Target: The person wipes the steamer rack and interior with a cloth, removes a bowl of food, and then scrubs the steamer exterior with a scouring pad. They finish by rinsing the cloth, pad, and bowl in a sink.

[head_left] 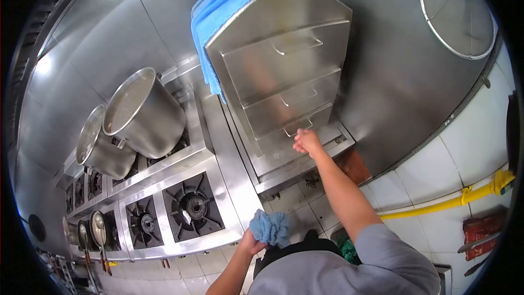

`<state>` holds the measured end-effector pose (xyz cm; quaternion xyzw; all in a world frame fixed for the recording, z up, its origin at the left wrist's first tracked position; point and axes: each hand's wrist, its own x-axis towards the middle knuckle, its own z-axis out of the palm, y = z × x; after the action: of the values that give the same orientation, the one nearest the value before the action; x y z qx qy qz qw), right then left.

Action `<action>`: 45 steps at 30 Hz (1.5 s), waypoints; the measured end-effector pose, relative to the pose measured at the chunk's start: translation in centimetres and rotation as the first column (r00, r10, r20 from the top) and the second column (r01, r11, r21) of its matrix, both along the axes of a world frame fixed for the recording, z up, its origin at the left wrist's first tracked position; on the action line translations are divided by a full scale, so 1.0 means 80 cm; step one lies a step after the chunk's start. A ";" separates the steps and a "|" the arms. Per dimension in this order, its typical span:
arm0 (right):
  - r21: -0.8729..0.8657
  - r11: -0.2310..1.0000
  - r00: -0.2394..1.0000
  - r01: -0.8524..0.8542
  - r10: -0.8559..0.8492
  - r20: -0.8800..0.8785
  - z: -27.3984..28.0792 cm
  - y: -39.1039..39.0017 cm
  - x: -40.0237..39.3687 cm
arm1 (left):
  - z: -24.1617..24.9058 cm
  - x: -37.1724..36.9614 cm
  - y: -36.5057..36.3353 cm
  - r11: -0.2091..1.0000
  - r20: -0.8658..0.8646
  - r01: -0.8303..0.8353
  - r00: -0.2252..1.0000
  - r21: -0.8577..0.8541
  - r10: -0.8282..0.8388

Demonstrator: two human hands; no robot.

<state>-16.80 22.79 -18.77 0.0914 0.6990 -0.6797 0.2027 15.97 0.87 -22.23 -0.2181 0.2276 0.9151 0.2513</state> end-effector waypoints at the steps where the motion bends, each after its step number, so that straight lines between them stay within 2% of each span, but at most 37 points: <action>1: 0.292 0.933 0.978 -0.209 0.204 0.045 0.026 0.005 0.006 | 0.011 -0.003 -0.005 0.998 0.002 -0.047 0.999 0.037 0.047; 2: 0.279 0.937 0.970 -0.211 0.236 -0.062 0.050 0.004 0.013 | 0.024 -0.003 -0.009 0.995 0.021 -0.096 0.995 -0.017 0.097; 3: 0.256 0.961 0.922 -0.102 0.188 -0.338 0.080 0.002 0.015 | 0.042 -0.007 -0.015 0.995 0.003 -0.094 0.996 -0.015 0.094; 4: 0.205 0.979 0.800 -0.007 0.128 -0.586 0.119 -0.001 0.018 | 0.059 -0.011 -0.022 0.992 -0.035 -0.122 0.992 -0.038 0.121; 5: 0.222 0.960 0.641 0.168 0.065 -0.765 0.196 -0.002 0.039 | 0.068 -0.013 -0.031 0.987 -0.071 -0.153 0.986 -0.058 0.149; 6: 0.067 0.951 0.330 0.300 -0.038 -0.943 0.240 -0.005 0.039 | 0.061 -0.015 -0.042 0.977 -0.059 -0.190 0.981 -0.099 0.185; 7: 0.030 0.932 0.162 0.362 -0.031 -0.986 0.283 -0.001 0.036 | 0.068 -0.017 -0.048 0.977 -0.069 -0.188 0.981 -0.099 0.181; 8: 0.014 0.888 0.064 0.459 -0.017 -0.998 0.326 -0.001 0.039 | 0.080 -0.025 -0.053 0.966 -0.123 -0.220 0.971 -0.137 0.204; 9: 0.006 0.884 0.048 0.467 -0.019 -0.999 0.346 -0.002 0.029 | 0.094 -0.034 -0.054 0.952 -0.178 -0.252 0.959 -0.172 0.222; 11: 0.332 0.777 0.104 0.535 0.329 -0.939 0.375 0.000 0.017 | 0.122 -0.050 -0.052 0.948 -0.211 -0.270 0.949 -0.168 0.233; 12: 0.463 0.706 0.130 0.536 0.473 -0.871 0.363 0.003 0.003 | 0.131 -0.057 -0.054 0.935 -0.228 -0.309 0.936 -0.176 0.267; 15: 0.484 0.705 0.121 0.519 0.499 -0.858 0.362 0.011 0.019 | 0.152 -0.073 -0.057 0.920 -0.307 -0.338 0.913 -0.196 0.270; 16: 0.502 0.718 0.168 0.482 0.487 -0.857 0.366 0.015 0.030 | 0.156 -0.076 -0.058 0.904 -0.342 -0.366 0.897 -0.219 0.280; 18: 0.498 0.713 0.177 0.494 0.478 -0.860 0.365 0.028 0.062 | 0.161 -0.079 -0.062 0.878 -0.389 -0.416 0.869 -0.238 0.306; 23: 0.513 0.704 0.171 0.491 0.499 -0.849 0.361 0.083 0.151 | 0.161 -0.082 -0.095 0.868 -0.383 -0.410 0.876 -0.278 0.291; 28: 0.538 0.705 0.181 0.461 0.519 -0.835 0.358 0.130 0.237 | 0.203 -0.084 -0.108 0.834 -0.449 -0.442 0.851 -0.330 0.273; 31: 0.486 0.733 0.145 0.476 0.480 -0.865 0.354 0.144 0.277 | 0.238 -0.089 -0.107 0.798 -0.492 -0.489 0.822 -0.352 0.286; 33: 0.470 0.731 0.118 0.495 0.480 -0.869 0.353 0.151 0.295 | 0.254 -0.098 -0.113 0.696 -0.567 -0.564 0.779 -0.444 0.269; 34: 0.470 0.732 0.115 0.494 0.480 -0.869 0.353 0.154 0.302 | 0.281 -0.102 -0.104 0.546 -0.699 -0.675 0.683 -0.496 0.210; 36: 0.468 0.739 0.126 0.485 0.471 -0.873 0.353 0.157 0.313 | 0.315 -0.134 -0.103 0.501 -0.858 -0.788 0.489 -0.358 0.156; 37: 0.464 0.741 0.126 0.485 0.466 -0.876 0.353 0.157 0.315 | 0.347 -0.145 -0.101 0.430 -0.908 -0.819 0.418 -0.379 -0.004; 38: 0.473 0.739 0.132 0.479 0.472 -0.872 0.354 0.158 0.315 | 0.371 -0.170 -0.099 0.196 -0.932 -0.926 0.275 -0.323 -0.236; 39: 0.480 0.737 0.138 0.476 0.476 -0.869 0.354 0.160 0.317 | 0.397 -0.198 -0.094 -0.017 -0.860 -0.983 0.167 -0.181 -0.481; 40: 0.473 0.739 0.138 0.480 0.468 -0.873 0.355 0.161 0.317 | 0.431 -0.222 -0.080 -0.256 -0.711 -0.965 0.142 0.056 -0.689; 42: 0.483 0.754 0.157 0.446 0.465 -0.871 0.357 0.160 0.318 | 0.477 -0.257 -0.050 -0.312 -0.463 -0.941 0.221 0.129 -0.858; 43: 0.472 0.756 0.158 0.453 0.453 -0.878 0.357 0.161 0.319 | 0.483 -0.279 -0.038 -0.304 -0.453 -0.943 0.213 0.136 -0.866; 45: 0.505 0.737 0.154 0.449 0.493 -0.856 0.358 0.165 0.319 | 0.481 -0.321 -0.010 -0.435 -0.123 -0.898 0.426 0.063 -0.896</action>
<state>8.70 35.96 9.83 -0.3191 0.8462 -0.2569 -0.3409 -9.67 0.08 16.27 0.2569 0.8926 -0.0534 -0.3665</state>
